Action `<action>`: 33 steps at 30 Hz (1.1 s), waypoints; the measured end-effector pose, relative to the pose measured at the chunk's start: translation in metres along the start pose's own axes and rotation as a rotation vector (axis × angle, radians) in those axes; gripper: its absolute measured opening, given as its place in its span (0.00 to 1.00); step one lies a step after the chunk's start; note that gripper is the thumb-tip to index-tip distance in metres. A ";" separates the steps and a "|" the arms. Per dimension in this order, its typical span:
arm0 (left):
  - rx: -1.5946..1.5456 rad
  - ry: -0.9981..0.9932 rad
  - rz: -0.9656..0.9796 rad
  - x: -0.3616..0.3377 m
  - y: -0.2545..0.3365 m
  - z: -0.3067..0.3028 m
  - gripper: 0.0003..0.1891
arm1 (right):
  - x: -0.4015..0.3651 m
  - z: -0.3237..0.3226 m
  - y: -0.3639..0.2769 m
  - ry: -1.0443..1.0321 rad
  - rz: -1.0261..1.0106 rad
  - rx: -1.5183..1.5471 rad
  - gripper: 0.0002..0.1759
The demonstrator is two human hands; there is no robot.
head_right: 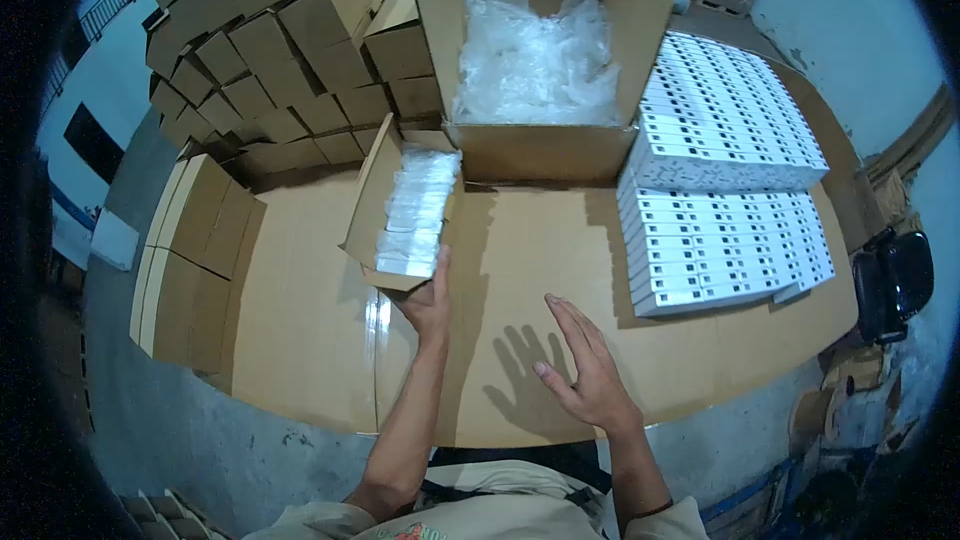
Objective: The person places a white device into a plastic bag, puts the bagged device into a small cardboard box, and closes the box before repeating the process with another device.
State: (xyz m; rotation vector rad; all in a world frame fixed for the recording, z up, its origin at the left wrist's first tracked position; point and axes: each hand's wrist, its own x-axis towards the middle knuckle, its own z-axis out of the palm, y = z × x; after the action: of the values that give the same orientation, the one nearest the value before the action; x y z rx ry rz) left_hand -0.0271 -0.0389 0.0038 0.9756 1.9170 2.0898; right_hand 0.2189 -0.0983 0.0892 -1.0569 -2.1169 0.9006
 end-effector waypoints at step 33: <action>-0.161 -1.069 -0.270 0.015 -0.024 -0.122 0.61 | 0.005 0.014 0.067 0.131 0.055 0.093 0.65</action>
State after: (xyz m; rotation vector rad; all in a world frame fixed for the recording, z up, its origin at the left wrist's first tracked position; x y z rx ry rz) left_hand -0.1120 -0.1292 -0.0105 1.3093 1.1951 1.1255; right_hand 0.2350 -0.0676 0.0298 -1.1006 -1.9285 0.9211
